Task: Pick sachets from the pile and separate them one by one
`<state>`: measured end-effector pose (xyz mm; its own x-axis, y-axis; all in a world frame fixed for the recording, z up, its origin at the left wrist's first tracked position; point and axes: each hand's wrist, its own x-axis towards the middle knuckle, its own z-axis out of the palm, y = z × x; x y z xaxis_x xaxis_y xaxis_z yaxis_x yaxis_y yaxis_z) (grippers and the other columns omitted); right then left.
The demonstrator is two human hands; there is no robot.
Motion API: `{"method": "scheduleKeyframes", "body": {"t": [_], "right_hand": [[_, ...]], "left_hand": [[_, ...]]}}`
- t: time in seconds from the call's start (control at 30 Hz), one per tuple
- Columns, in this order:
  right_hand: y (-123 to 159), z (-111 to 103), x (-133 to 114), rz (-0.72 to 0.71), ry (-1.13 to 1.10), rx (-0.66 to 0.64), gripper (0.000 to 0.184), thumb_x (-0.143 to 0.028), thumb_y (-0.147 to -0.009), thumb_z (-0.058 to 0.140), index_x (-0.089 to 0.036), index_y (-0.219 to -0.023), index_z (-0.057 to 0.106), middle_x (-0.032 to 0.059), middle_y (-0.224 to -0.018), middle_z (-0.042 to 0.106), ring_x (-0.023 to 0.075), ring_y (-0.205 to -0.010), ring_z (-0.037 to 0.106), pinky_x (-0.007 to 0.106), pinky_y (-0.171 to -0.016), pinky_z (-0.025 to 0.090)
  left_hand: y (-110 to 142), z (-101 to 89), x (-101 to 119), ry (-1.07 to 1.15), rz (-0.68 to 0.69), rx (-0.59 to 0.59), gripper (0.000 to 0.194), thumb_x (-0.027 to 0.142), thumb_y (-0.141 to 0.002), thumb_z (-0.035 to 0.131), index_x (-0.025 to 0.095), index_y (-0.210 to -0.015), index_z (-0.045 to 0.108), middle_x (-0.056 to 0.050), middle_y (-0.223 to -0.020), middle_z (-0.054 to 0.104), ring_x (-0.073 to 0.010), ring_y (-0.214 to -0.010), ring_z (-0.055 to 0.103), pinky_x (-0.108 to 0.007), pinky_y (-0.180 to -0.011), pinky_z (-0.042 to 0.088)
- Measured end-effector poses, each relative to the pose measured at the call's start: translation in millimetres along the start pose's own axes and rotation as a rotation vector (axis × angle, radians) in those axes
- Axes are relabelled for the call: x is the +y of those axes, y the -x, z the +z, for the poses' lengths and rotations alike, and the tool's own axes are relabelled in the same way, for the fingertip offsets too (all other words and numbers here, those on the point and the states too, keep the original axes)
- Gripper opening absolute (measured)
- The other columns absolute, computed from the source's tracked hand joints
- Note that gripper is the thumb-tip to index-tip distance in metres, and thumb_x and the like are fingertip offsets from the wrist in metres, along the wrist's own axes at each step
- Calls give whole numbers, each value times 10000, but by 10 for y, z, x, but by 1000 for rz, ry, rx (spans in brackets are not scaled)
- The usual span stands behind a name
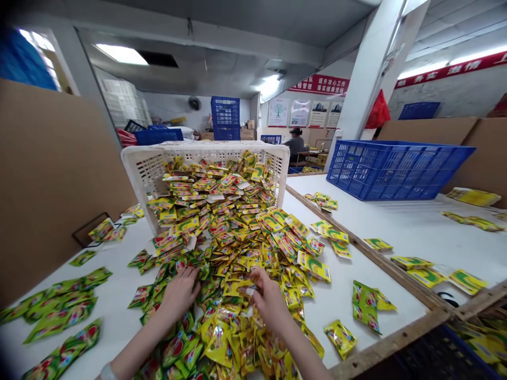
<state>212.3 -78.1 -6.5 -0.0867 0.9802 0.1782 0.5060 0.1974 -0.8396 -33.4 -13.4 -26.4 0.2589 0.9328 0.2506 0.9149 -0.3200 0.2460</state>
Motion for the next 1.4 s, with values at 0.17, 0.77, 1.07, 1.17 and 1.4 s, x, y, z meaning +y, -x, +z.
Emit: {"method": "scheduleKeyframes", "body": {"t": [0.17, 0.77, 1.07, 1.17, 1.4], "right_hand": [[71, -97, -203, 100, -409, -101, 235, -387, -746, 569, -178, -673, 488, -39, -584, 485, 111, -503, 498, 216, -452, 378], [249, 477, -294, -72, -474, 194, 143, -332, -844, 447, -192, -817, 442, -8, -745, 481, 129, -683, 461, 243, -633, 396], [324, 190, -287, 37, -518, -268, 270, -409, -777, 540, -181, -911, 593, 37, -784, 621, 185, -719, 574, 285, -612, 474], [395, 110, -48, 17, -164, 5, 318, -434, -775, 511, -168, -904, 630, 70, -792, 648, 229, -739, 579, 348, -676, 477], [475, -50, 292, 28, -117, 267, 359, -447, -759, 519, -203, -1009, 601, 65, -785, 659, 260, -849, 592, 363, -757, 493]], "left_hand": [[31, -273, 99, 169, 39, -17, 358, 340, -873, 315, 160, -936, 617, -113, -908, 636, -257, -859, 567, -358, -762, 432], [498, -234, 791, 1382, -163, -233, 470, 411, -702, 651, 163, -1044, 444, -63, -947, 562, -190, -828, 542, -309, -731, 463], [573, -406, 782, 1023, 197, -364, 495, 225, -793, 560, 236, -1175, 245, -20, -901, 575, -150, -825, 563, -253, -750, 445], [294, -485, 580, 684, 183, -293, 531, 276, -769, 587, 242, -1193, 270, 19, -804, 577, -136, -718, 571, -216, -663, 454], [-456, -569, -714, 155, -118, 60, 345, 14, -630, 509, 124, -957, 528, -164, -1087, 500, -364, -1130, 373, -550, -940, 256]]}}
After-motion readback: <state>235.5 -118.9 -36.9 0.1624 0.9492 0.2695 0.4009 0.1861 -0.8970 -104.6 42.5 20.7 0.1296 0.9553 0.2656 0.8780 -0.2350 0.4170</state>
